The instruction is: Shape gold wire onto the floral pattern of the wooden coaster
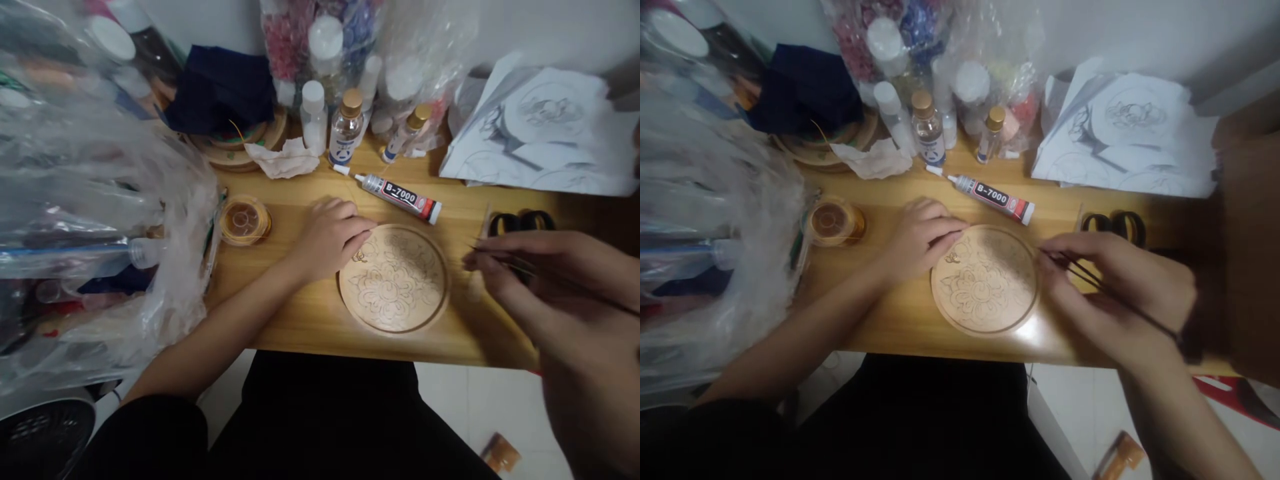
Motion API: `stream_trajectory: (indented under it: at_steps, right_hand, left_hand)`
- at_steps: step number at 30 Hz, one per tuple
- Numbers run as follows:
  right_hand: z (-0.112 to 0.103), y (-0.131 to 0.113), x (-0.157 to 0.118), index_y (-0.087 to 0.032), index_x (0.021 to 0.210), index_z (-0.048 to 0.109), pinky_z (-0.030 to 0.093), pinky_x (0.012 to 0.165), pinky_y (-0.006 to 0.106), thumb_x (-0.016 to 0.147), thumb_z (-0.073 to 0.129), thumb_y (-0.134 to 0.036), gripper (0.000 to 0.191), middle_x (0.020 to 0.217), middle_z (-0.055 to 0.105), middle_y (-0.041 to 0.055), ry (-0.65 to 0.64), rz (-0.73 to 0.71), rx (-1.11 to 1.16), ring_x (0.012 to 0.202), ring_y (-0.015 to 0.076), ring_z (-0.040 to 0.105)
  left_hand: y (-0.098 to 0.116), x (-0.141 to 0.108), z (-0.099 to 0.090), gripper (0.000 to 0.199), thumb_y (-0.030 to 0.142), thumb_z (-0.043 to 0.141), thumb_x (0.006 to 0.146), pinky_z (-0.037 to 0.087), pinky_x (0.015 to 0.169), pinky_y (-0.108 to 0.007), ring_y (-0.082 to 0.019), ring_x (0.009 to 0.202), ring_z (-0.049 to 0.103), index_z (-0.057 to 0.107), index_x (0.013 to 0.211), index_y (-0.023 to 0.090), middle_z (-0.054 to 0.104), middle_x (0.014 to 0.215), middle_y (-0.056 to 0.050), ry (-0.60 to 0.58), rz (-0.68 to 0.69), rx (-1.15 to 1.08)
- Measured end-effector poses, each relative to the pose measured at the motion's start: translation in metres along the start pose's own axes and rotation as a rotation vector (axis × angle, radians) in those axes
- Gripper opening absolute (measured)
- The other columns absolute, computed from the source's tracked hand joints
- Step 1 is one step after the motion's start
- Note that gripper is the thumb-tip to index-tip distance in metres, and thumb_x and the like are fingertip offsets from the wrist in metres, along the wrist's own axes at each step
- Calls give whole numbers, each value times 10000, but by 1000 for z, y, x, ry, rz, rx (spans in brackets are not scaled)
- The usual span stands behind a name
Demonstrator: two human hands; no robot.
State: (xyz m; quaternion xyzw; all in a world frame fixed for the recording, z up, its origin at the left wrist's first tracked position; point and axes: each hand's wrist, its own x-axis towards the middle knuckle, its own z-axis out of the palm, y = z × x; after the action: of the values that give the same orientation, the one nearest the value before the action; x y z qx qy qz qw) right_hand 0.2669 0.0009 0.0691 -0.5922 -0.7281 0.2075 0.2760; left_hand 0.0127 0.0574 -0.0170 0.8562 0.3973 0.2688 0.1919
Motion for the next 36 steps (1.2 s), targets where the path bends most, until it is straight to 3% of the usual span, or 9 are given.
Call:
stream_trajectory:
  at_steps: [2,5,10,18,21,26,32,36]
  right_hand:
    - [21,-8,10,-244,974,704,555,708,286,805,714,-225,170,903,726,17,3,-36,190,787,160,695]
    - [50,-10,20,-253,1059,699,580,784,226,823,683,-139,262,973,739,-12,-149,-75,442,838,113,709]
    - [68,1,18,-272,1113,654,601,818,240,835,655,-103,325,1014,733,-18,-288,-14,671,906,131,718]
    - [69,7,17,-236,965,661,549,637,236,795,700,-134,202,894,716,2,-319,-119,485,767,129,690]
    - [70,7,17,-228,969,665,558,664,257,797,700,-151,192,948,729,22,-334,-163,438,846,160,705]
    - [70,6,16,-248,979,672,566,663,269,799,698,-171,197,914,737,1,-350,-183,372,782,148,704]
    - [70,3,19,-263,961,684,600,794,352,795,694,-198,178,942,741,12,-369,-145,403,888,193,714]
    - [70,3,20,-245,947,679,597,768,338,797,689,-182,164,934,742,25,-367,-169,406,863,190,716]
  left_hand:
    - [0,1,-1,229,282,519,973,384,779,-340,-182,835,550,731,1014,208,644,844,-29,-17,-10,-6]
    - [0,1,-8,230,264,510,962,390,794,-356,-196,866,543,718,1003,173,634,876,-48,-88,-17,-21]
    - [1,2,-25,277,220,541,913,408,855,-366,-212,958,522,657,1151,140,612,989,-70,-268,-21,-113]
    - [-1,2,-32,355,222,540,896,404,888,-379,-221,1035,509,603,1243,183,599,1027,-58,-348,-77,-209]
    - [0,1,-31,351,215,537,887,400,888,-378,-216,1030,509,606,1231,193,598,1029,-52,-341,-77,-208]
    - [0,1,-29,341,234,546,880,398,913,-380,-214,1034,511,607,1215,244,596,1032,-38,-326,-79,-200]
    - [-1,1,-28,358,217,561,864,399,934,-392,-218,1037,517,612,1216,257,594,1026,-37,-323,-85,-198]
    - [-1,1,-28,375,210,581,854,399,936,-390,-217,1031,517,615,1226,248,591,1020,-40,-327,-91,-197]
